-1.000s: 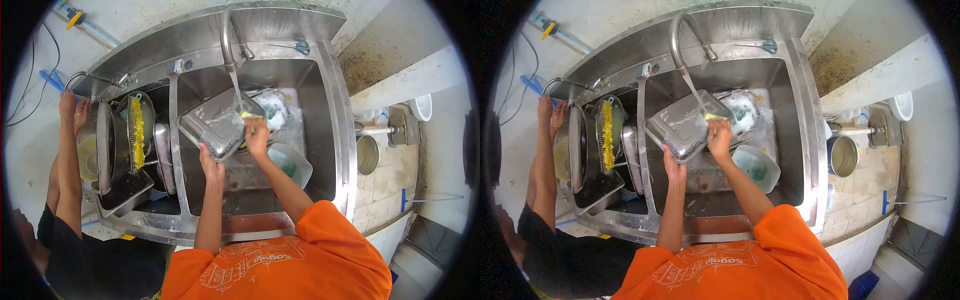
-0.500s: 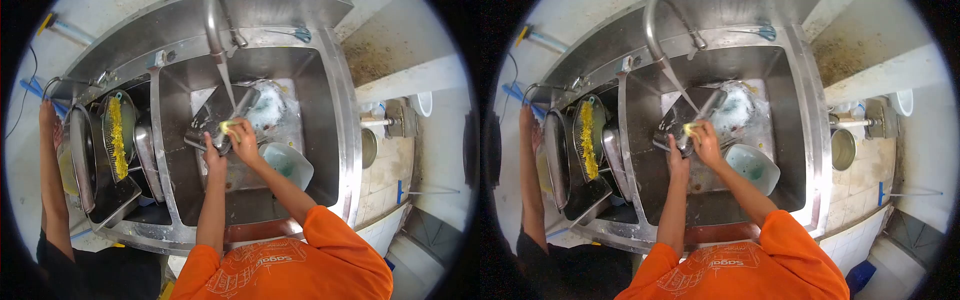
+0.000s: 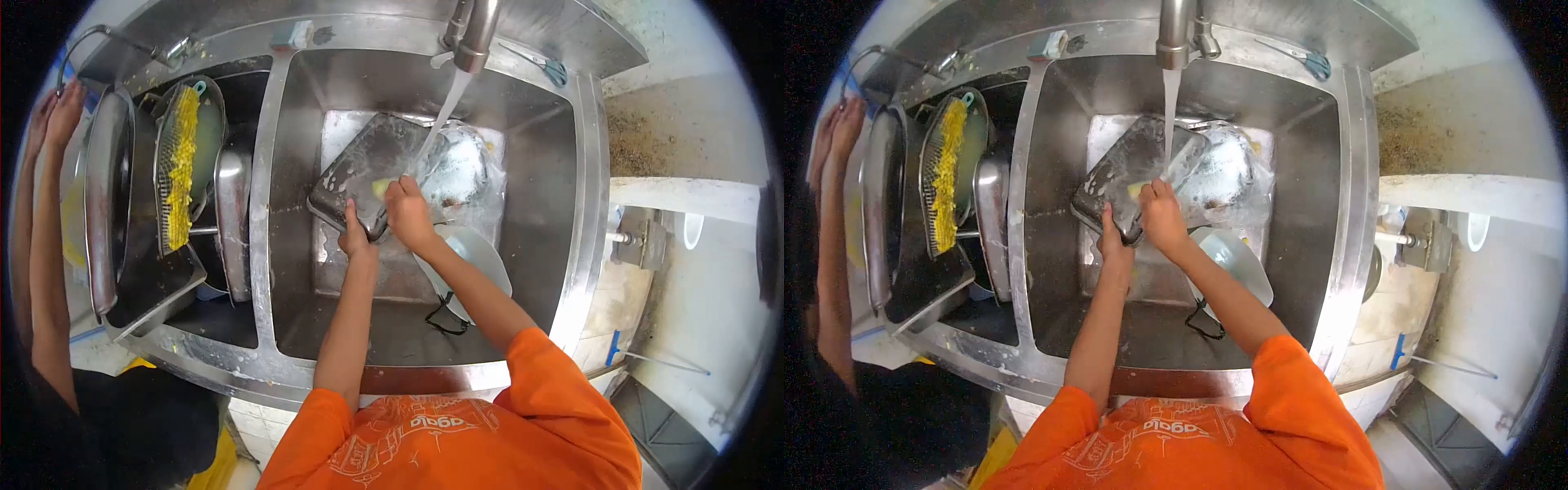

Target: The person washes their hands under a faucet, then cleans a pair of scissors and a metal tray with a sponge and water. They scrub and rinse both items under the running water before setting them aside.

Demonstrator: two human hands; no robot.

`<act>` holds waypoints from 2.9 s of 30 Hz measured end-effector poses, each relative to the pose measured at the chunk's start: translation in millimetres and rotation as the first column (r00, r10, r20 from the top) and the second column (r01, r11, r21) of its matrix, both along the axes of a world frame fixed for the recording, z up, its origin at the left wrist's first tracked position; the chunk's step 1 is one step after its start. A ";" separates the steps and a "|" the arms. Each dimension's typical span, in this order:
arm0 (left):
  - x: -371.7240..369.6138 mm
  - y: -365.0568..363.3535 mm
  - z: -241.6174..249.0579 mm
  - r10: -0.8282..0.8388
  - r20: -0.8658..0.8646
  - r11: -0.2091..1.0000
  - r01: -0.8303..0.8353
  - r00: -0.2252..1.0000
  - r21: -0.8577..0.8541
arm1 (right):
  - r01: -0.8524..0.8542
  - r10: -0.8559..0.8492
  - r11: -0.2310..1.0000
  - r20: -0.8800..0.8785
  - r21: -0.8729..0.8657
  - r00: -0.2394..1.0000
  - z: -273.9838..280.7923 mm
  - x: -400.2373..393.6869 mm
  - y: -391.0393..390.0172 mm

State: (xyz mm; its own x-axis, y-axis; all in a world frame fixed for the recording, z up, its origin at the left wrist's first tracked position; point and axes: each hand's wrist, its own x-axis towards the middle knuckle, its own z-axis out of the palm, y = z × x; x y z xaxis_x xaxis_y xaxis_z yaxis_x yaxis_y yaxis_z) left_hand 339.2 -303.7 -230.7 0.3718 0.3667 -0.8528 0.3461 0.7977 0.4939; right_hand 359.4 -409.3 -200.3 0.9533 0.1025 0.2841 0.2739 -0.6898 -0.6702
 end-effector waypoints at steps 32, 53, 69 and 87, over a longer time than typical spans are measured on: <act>-8.3 -0.7 -9.3 -0.031 -0.221 0.985 0.067 0.975 0.158 | -0.028 -0.041 0.954 -0.221 -0.299 0.974 -21.7 78.1 -39.5; -7.5 -6.1 -17.2 0.016 -0.205 0.990 0.013 0.979 0.142 | 0.060 -0.079 0.958 -0.055 -0.279 0.995 -40.1 69.9 -46.3; -27.8 -6.7 -66.3 0.401 0.097 0.868 -0.345 0.911 -0.357 | -0.631 0.609 0.773 -0.208 -0.061 0.765 -7.0 1.6 21.9; -29.4 -7.7 -89.0 -0.018 -0.479 0.829 0.281 0.878 0.484 | -0.202 0.189 0.974 -0.120 -0.106 0.975 -102.6 121.3 11.1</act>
State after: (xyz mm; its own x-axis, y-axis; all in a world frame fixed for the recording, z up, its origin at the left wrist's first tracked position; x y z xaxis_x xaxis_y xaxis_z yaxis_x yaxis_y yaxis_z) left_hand 309.8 -311.4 -319.7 0.0982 0.7740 -0.6255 0.7193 0.3791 0.5822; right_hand 480.7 -398.2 -302.8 0.9359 0.3165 0.1550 0.3414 -0.7053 -0.6213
